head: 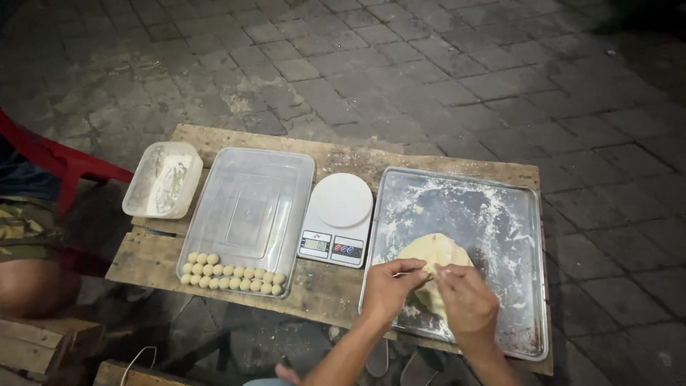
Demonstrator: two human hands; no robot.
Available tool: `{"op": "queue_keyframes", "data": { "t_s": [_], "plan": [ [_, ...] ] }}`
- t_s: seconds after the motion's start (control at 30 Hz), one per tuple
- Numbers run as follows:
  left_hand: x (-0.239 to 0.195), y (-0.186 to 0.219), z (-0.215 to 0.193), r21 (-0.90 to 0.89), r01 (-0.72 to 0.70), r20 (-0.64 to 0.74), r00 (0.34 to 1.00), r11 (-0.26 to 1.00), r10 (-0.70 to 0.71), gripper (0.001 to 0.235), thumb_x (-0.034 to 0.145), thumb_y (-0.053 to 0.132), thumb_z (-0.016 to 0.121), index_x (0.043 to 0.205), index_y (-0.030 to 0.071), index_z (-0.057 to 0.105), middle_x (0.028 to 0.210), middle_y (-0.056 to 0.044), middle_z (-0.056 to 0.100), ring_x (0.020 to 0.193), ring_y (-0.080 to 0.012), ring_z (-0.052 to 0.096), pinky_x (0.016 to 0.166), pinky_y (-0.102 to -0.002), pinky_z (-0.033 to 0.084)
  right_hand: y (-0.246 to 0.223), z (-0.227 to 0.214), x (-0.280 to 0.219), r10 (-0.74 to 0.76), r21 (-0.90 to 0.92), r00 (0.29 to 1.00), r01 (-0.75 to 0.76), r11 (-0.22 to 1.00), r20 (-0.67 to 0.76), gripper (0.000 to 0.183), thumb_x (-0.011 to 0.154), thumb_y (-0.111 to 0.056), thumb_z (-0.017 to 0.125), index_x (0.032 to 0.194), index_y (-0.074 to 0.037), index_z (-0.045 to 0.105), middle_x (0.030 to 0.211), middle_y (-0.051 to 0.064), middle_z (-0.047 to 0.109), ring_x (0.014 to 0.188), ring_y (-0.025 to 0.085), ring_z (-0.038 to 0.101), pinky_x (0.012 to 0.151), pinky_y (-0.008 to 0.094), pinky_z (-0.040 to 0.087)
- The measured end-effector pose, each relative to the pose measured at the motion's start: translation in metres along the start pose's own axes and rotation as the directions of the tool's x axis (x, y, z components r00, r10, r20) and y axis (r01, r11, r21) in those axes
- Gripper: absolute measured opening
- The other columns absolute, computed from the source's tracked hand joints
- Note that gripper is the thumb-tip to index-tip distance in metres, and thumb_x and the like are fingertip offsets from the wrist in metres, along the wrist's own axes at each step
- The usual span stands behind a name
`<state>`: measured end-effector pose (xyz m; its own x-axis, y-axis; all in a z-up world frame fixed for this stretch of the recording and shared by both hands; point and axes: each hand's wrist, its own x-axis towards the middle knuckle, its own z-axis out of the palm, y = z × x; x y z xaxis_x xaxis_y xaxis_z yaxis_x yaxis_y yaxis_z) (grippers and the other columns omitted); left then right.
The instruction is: The person tears small pieces of dough from a large mass on a metal tray, rolls them into balls, and places them in a plastic container. The person also uses a digital scale to weigh the dough pieces.
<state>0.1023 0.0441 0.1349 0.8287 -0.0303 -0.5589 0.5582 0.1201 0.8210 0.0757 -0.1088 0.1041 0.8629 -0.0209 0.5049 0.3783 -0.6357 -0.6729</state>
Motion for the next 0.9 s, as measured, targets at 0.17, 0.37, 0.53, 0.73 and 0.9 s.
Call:
{"op": "queue_keyframes", "data": {
  "t_s": [0.17, 0.37, 0.53, 0.73, 0.9],
  "plan": [
    [0.026, -0.035, -0.002, -0.29, -0.058, -0.116, 0.993, 0.955, 0.025, 0.016, 0.082, -0.002, 0.083, 0.097, -0.001, 0.079, 0.078, -0.008, 0.071, 0.073, -0.015, 0.067, 0.071, -0.025, 0.06, 0.01, 0.011, -0.008, -0.214, 0.028, 0.969, 0.213, 0.977, 0.124, 0.044, 0.08, 0.004, 0.076, 0.122, 0.011, 0.065, 0.118, 0.026, 0.065, 0.108, 0.036, 0.068, 0.092, 0.032, 0.064],
    [-0.014, 0.02, -0.001, -0.038, 0.013, 0.066, 0.998, 0.999, -0.01, 0.027, 0.091, -0.002, 0.072, 0.116, 0.006, 0.078, 0.111, -0.009, 0.082, 0.092, -0.0144, 0.076, 0.078, -0.023, 0.064, 0.022, -0.006, -0.004, 0.101, 0.038, 0.983, -0.108, 0.993, 0.155, 0.039, 0.082, -0.008, 0.078, 0.119, 0.003, 0.07, 0.117, 0.018, 0.071, 0.088, 0.022, 0.077, 0.067, 0.02, 0.07],
    [-0.008, 0.012, -0.004, 0.041, -0.081, 0.025, 0.996, 0.996, 0.08, 0.025, 0.087, 0.006, 0.08, 0.112, 0.011, 0.079, 0.102, -0.004, 0.071, 0.089, -0.0139, 0.07, 0.075, -0.023, 0.063, 0.007, -0.007, 0.003, 0.297, 0.297, 0.918, -0.37, 0.88, 0.264, 0.035, 0.091, -0.006, 0.067, 0.125, 0.002, 0.069, 0.115, 0.015, 0.073, 0.105, 0.025, 0.074, 0.092, 0.028, 0.067],
    [-0.011, 0.013, -0.002, 0.079, -0.142, 0.022, 0.99, 0.987, 0.14, 0.02, 0.085, 0.016, 0.082, 0.104, 0.011, 0.079, 0.096, -0.002, 0.077, 0.074, -0.0091, 0.067, 0.064, -0.023, 0.057, 0.004, -0.006, 0.003, 0.492, 0.417, 0.82, -0.572, 0.706, 0.292, 0.047, 0.083, 0.0, 0.076, 0.129, 0.001, 0.069, 0.116, 0.013, 0.073, 0.1, 0.022, 0.074, 0.097, 0.029, 0.063],
    [-0.005, 0.005, -0.003, -0.017, -0.131, 0.031, 0.991, 0.991, 0.131, 0.019, 0.084, 0.015, 0.085, 0.1, 0.007, 0.078, 0.084, -0.003, 0.072, 0.075, -0.011, 0.066, 0.072, -0.023, 0.061, -0.003, -0.011, 0.014, 0.746, 0.489, 0.615, -0.748, 0.449, 0.255, 0.038, 0.076, 0.016, 0.078, 0.113, 0.015, 0.072, 0.091, 0.03, 0.078, 0.078, 0.034, 0.077, 0.082, 0.04, 0.067]
  ]
}}
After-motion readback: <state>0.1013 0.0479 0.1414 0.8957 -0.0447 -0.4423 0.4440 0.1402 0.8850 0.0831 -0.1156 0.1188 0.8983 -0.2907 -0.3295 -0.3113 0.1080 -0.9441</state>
